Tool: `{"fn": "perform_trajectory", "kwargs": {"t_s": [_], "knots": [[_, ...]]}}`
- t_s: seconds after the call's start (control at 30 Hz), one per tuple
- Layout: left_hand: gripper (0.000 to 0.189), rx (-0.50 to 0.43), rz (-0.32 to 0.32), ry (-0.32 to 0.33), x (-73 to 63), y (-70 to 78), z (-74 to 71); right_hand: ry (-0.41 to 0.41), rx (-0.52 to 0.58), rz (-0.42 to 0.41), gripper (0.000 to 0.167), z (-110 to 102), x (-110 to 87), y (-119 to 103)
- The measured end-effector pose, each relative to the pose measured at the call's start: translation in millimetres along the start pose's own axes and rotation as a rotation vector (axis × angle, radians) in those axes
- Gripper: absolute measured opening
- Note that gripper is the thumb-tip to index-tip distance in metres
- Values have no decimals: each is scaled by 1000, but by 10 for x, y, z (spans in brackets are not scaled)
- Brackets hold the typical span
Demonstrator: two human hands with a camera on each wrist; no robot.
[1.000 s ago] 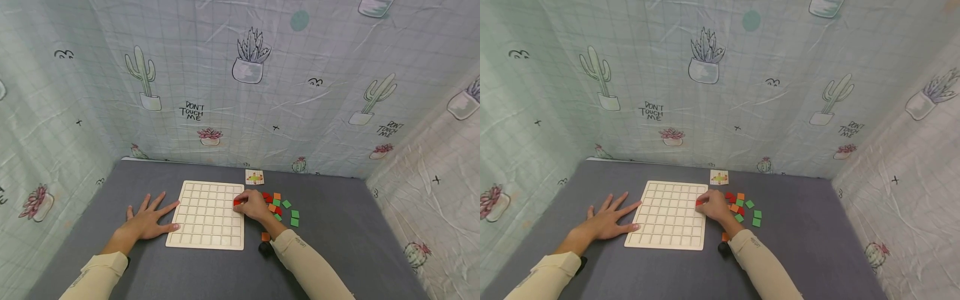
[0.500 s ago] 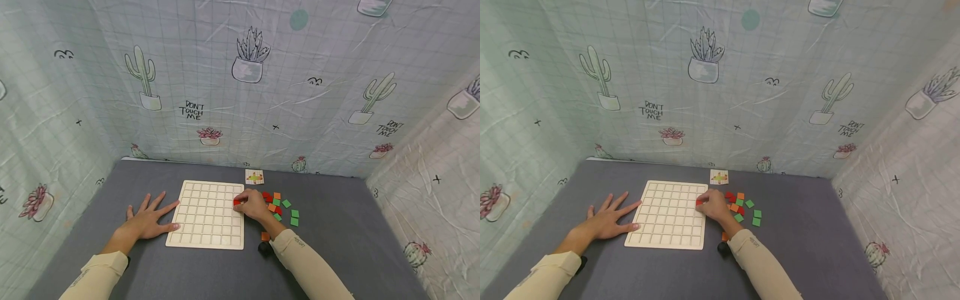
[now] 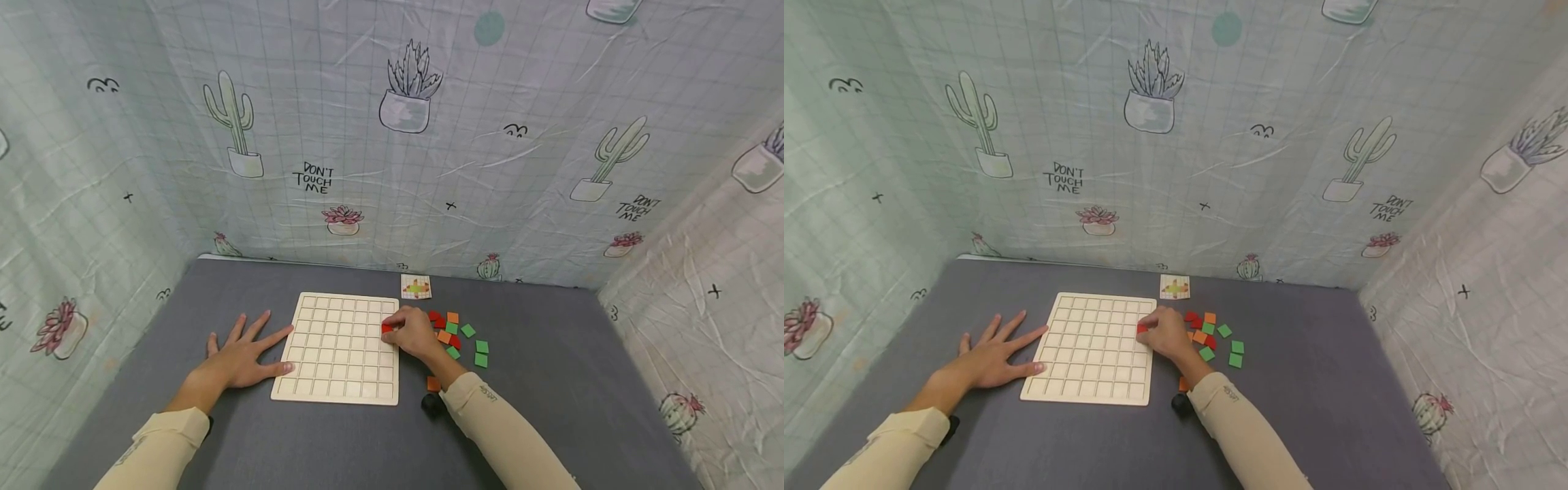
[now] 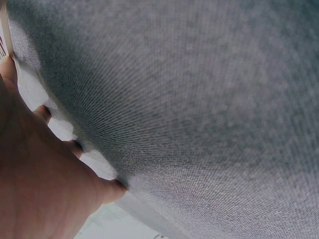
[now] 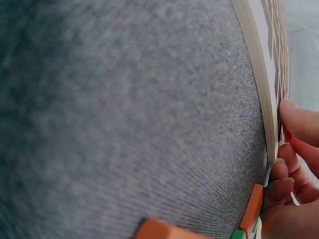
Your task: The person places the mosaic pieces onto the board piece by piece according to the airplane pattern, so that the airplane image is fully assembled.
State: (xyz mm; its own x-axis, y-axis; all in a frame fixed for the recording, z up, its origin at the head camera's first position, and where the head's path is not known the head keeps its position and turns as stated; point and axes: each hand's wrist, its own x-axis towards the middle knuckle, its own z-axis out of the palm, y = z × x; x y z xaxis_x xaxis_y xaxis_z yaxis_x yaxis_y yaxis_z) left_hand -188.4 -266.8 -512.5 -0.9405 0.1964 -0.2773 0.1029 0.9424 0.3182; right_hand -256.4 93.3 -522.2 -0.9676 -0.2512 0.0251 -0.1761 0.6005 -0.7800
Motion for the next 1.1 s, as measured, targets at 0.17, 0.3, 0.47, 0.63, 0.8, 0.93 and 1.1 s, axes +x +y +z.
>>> {"fn": "perform_trajectory", "kwargs": {"t_s": [0.17, 0.3, 0.47, 0.63, 0.8, 0.93, 1.1], "knots": [[93, 2, 1, -4, 0, 14, -3, -1, -14, 6, 25, -4, 1, 2], [93, -4, 0, -8, 0, 22, -1, -4, -27, 5, 25, -4, 3, 9], [93, -8, 2, -10, 13, 16, 15, -7, -18, 9, 25, -9, -10, 10], [95, -4, -3, -17, 26, 21, 34, -9, -25, 14, 26, -17, -32, -9], [93, -5, -2, -14, 9, 37, 22, -8, -27, -6, 27, -47, -36, -26], [94, -15, 1, -3, 20, 18, 27, -12, 8, -24, 22, -143, -38, -56], [94, 7, -7, 13, 12, 19, 28, -54, 62, 1, 17, -321, -73, -72]]}}
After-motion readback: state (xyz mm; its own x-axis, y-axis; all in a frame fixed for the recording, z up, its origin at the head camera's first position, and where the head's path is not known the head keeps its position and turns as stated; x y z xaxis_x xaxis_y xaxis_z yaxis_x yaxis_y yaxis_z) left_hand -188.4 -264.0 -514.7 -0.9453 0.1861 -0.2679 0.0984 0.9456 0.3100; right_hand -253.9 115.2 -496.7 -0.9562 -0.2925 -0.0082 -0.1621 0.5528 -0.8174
